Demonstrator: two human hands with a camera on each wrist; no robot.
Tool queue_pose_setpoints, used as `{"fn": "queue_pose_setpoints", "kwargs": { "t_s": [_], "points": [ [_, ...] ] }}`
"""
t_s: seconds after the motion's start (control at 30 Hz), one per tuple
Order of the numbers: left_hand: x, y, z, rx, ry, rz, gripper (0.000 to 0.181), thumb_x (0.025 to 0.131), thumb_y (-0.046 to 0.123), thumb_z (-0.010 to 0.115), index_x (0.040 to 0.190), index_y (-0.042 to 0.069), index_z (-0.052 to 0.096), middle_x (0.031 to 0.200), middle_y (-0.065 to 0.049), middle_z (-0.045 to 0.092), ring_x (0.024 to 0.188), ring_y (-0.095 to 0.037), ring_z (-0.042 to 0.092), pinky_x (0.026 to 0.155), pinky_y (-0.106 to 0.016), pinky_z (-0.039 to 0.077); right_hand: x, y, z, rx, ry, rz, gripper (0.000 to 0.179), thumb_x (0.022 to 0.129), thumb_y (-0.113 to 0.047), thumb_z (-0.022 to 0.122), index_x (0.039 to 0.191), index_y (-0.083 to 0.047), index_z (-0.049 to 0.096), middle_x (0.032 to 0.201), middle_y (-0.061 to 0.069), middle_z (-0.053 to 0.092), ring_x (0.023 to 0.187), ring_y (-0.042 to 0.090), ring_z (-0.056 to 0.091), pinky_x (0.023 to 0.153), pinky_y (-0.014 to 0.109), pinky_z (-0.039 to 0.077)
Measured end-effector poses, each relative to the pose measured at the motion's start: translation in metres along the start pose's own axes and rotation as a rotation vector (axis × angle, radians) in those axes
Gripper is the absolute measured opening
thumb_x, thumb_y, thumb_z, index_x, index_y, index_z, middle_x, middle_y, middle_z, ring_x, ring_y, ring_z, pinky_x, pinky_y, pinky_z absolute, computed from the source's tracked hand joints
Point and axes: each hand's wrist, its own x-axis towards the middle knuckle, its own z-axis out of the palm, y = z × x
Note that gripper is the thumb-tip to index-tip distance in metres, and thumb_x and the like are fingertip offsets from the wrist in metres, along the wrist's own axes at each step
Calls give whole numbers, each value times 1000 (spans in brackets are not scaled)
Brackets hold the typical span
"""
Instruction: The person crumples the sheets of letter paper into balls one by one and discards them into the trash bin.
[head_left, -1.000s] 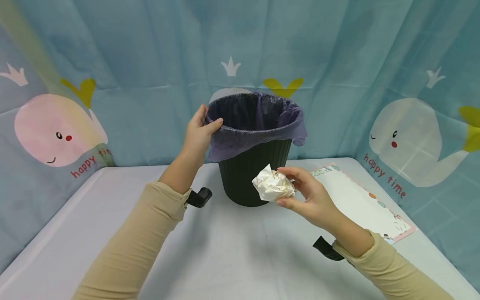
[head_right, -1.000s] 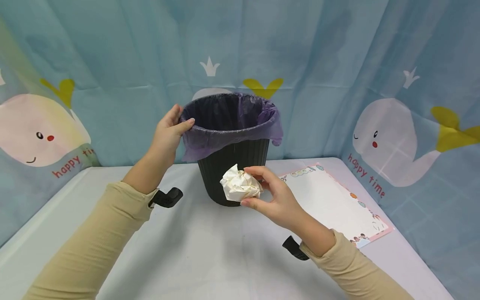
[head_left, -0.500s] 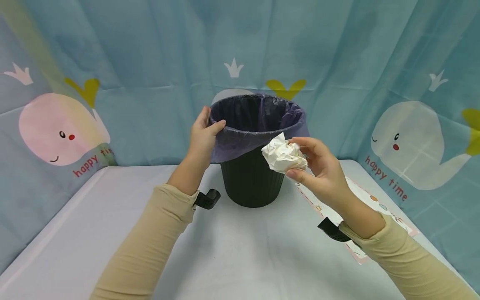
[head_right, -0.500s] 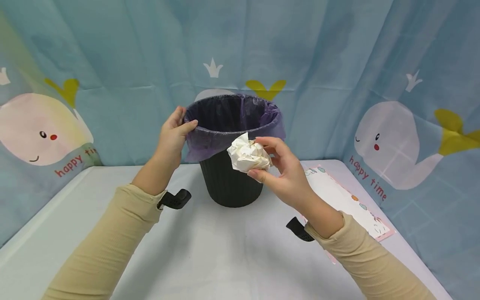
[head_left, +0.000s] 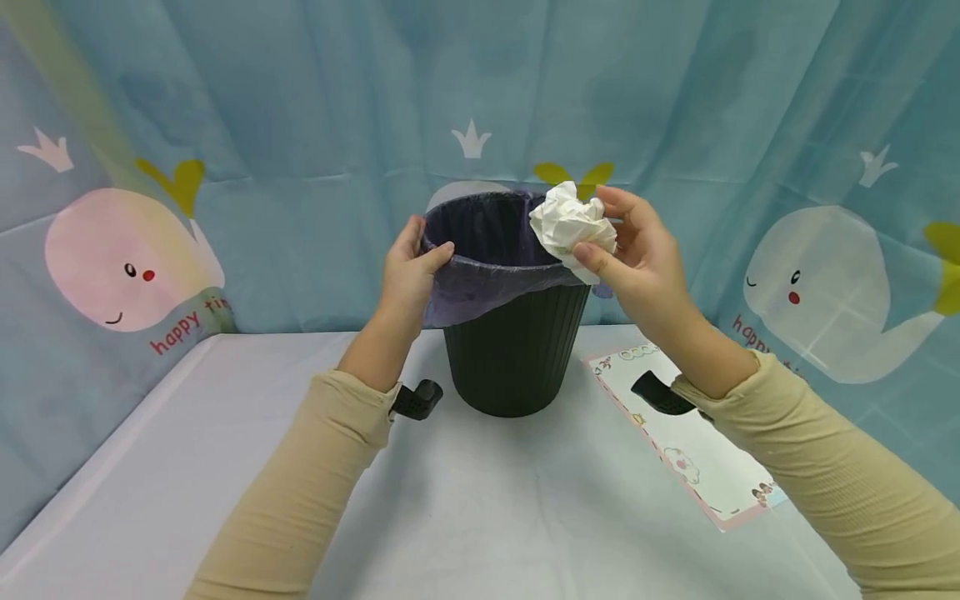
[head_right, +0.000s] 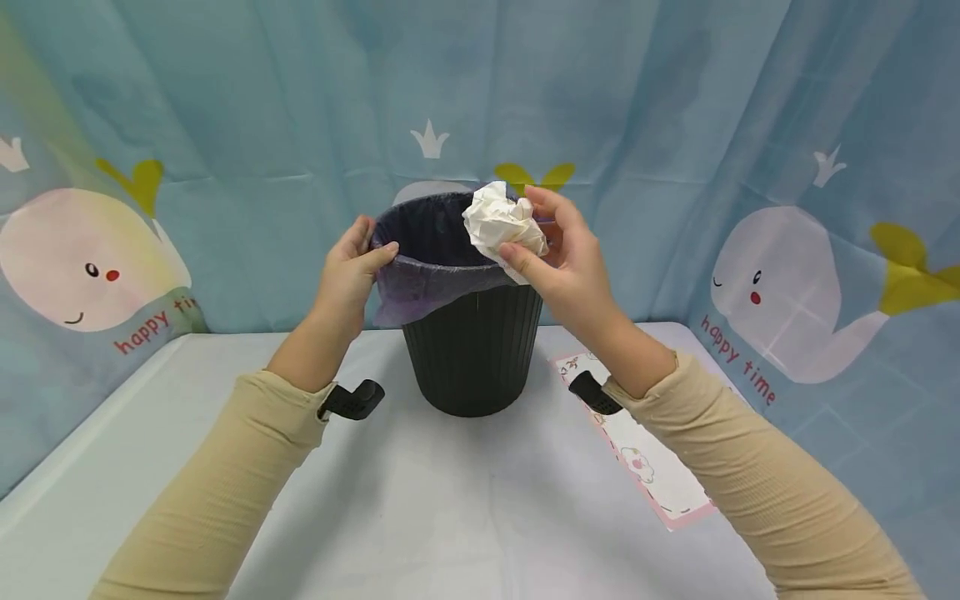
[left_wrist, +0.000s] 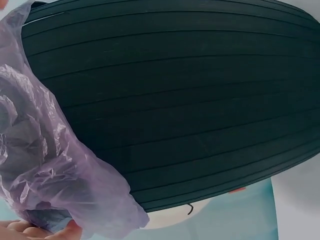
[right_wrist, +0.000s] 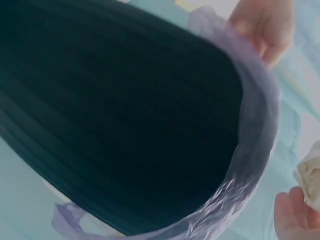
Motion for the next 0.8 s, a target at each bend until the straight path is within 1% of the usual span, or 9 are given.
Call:
{"fn": "queue_pose_setpoints", "kwargs": {
  "t_s": [0.13, 0.33, 0.43, 0.5, 0.57, 0.63, 0.7, 0.77, 0.8],
  "points": [
    [-2, 0, 2, 10, 8, 4, 70, 100, 9, 53, 156, 10, 10, 162, 2, 11, 146, -9, 6, 114, -23, 17, 16, 2, -1, -55, 10, 9, 52, 88, 10, 60, 138, 5, 44, 116, 7, 56, 90, 17, 56, 74, 20, 49],
    [-3, -1, 3, 9, 16, 16, 70, 100, 8, 53, 155, 9, 11, 162, 1, 11, 146, -9, 7, 114, -21, 17, 37, 8, -1, -130, 35, 17, 46, 96, -2, 57, 141, -2, 48, 108, 0, 58, 83, 10, 55, 71, 19, 46],
    [-2, -1, 3, 8, 15, 19, 70, 100, 8, 53, 156, 9, 10, 162, 0, 11, 146, -10, 7, 114, -21, 17, 48, 12, 0, -175, 26, 44, 44, 100, -9, 52, 143, -5, 46, 106, -3, 57, 79, 7, 53, 68, 19, 43],
    [-2, 0, 3, 7, 15, 16, 70, 100, 8, 53, 156, 9, 11, 162, 1, 11, 146, -10, 7, 114, -21, 18, 54, 14, 1, -234, 11, 71, 44, 102, -14, 49, 145, -6, 44, 106, -2, 55, 77, 6, 52, 67, 20, 43],
    [-2, 0, 4, 5, 15, 13, 70, 100, 9, 53, 156, 10, 11, 162, 1, 11, 146, -9, 7, 114, -22, 18, 60, 17, 2, -276, 1, 100, 45, 104, -17, 46, 147, -6, 41, 109, 1, 55, 81, 7, 53, 71, 21, 44],
    [-2, 0, 5, 4, 13, 11, 70, 100, 9, 53, 156, 10, 11, 162, 1, 12, 146, -9, 8, 114, -22, 18, 65, 18, 2, -328, -9, 128, 46, 105, -20, 44, 148, -6, 40, 112, 8, 55, 86, 10, 54, 76, 23, 44],
    [-1, 0, 6, 1, 12, 10, 70, 100, 8, 54, 156, 10, 12, 162, 1, 12, 146, -9, 8, 113, -22, 18, 70, 19, 3, -368, -24, 167, 48, 105, -24, 42, 149, -6, 37, 122, 14, 52, 100, 15, 53, 87, 27, 43],
    [-1, 0, 7, -3, 10, 12, 70, 100, 8, 54, 155, 9, 12, 162, 1, 13, 146, -9, 8, 113, -21, 19, 73, 20, 2, -417, -54, 208, 51, 106, -28, 39, 151, -6, 33, 135, 19, 45, 114, 23, 48, 98, 33, 39],
    [-1, 0, 8, -2, 9, 12, 70, 100, 8, 53, 155, 9, 12, 162, 1, 13, 146, -9, 8, 113, -21, 19, 73, 21, 2, -434, -71, 230, 52, 106, -30, 37, 152, -7, 30, 139, 20, 41, 119, 27, 46, 101, 37, 38]
  ]
}}
